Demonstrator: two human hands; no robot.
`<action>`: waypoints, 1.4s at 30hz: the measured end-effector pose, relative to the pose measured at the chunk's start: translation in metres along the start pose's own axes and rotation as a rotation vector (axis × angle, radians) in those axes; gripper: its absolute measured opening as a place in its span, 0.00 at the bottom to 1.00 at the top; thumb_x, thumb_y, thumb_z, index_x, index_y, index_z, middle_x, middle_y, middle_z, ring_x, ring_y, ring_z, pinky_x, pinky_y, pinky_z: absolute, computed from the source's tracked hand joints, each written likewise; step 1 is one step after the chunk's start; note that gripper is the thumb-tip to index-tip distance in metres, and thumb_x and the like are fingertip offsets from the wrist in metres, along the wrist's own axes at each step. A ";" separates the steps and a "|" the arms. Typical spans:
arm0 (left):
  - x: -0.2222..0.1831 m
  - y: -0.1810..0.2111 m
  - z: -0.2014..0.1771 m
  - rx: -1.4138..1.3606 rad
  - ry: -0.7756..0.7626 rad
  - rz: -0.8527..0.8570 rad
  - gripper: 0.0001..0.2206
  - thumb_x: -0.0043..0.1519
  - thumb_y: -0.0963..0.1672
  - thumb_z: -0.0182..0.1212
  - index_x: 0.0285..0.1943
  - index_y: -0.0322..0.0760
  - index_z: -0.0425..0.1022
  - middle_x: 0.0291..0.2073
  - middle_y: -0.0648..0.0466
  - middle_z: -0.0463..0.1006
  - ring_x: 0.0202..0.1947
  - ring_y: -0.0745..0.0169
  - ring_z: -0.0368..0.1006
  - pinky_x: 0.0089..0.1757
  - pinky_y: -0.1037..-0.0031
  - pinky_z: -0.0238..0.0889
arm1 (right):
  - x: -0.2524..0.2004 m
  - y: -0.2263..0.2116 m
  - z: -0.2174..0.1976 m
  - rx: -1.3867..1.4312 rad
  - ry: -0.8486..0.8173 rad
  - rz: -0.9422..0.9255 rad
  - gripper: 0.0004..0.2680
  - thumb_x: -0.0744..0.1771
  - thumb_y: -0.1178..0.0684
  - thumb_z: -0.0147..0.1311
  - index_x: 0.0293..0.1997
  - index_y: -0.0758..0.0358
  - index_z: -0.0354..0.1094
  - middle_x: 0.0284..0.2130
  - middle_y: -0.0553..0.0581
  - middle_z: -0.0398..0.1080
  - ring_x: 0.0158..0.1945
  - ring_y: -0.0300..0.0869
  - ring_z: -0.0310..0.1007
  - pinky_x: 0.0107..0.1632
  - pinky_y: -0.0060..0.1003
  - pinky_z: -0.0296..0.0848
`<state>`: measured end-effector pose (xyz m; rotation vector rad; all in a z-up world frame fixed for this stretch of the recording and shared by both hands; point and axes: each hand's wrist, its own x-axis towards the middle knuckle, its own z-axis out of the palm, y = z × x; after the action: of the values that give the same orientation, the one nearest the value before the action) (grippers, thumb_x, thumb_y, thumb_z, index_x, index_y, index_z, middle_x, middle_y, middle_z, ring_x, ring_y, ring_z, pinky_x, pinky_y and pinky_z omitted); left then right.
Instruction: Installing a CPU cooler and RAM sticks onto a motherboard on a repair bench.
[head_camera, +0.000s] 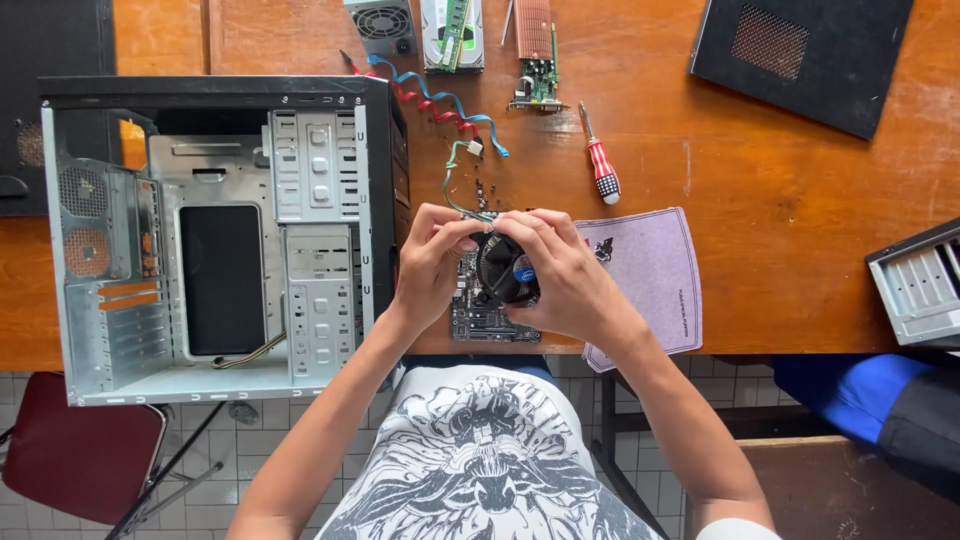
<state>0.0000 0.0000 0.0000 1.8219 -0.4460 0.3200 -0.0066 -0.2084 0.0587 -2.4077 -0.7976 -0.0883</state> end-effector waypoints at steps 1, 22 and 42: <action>-0.001 0.002 -0.001 0.000 0.003 0.000 0.11 0.69 0.39 0.53 0.53 0.43 0.81 0.39 0.55 0.65 0.35 0.54 0.75 0.41 0.64 0.75 | 0.000 -0.003 -0.001 -0.001 -0.001 -0.002 0.39 0.50 0.51 0.73 0.69 0.53 0.61 0.58 0.56 0.69 0.62 0.53 0.64 0.59 0.49 0.70; -0.003 0.020 -0.014 -0.214 0.019 -0.216 0.08 0.66 0.43 0.63 0.51 0.39 0.79 0.42 0.54 0.72 0.43 0.64 0.74 0.46 0.72 0.72 | 0.000 -0.022 -0.016 0.052 -0.011 -0.018 0.39 0.50 0.52 0.73 0.70 0.56 0.62 0.58 0.58 0.70 0.60 0.54 0.64 0.59 0.48 0.69; 0.004 0.056 -0.025 0.112 -0.355 -0.293 0.46 0.52 0.45 0.74 0.78 0.35 0.47 0.66 0.37 0.58 0.61 0.34 0.56 0.59 0.48 0.53 | 0.009 -0.027 0.030 -0.287 0.064 0.037 0.39 0.50 0.53 0.62 0.72 0.59 0.59 0.58 0.59 0.66 0.59 0.54 0.61 0.54 0.43 0.68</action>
<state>-0.0214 0.0094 0.0568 2.0295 -0.4026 -0.1876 -0.0179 -0.1696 0.0496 -2.6716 -0.7534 -0.2816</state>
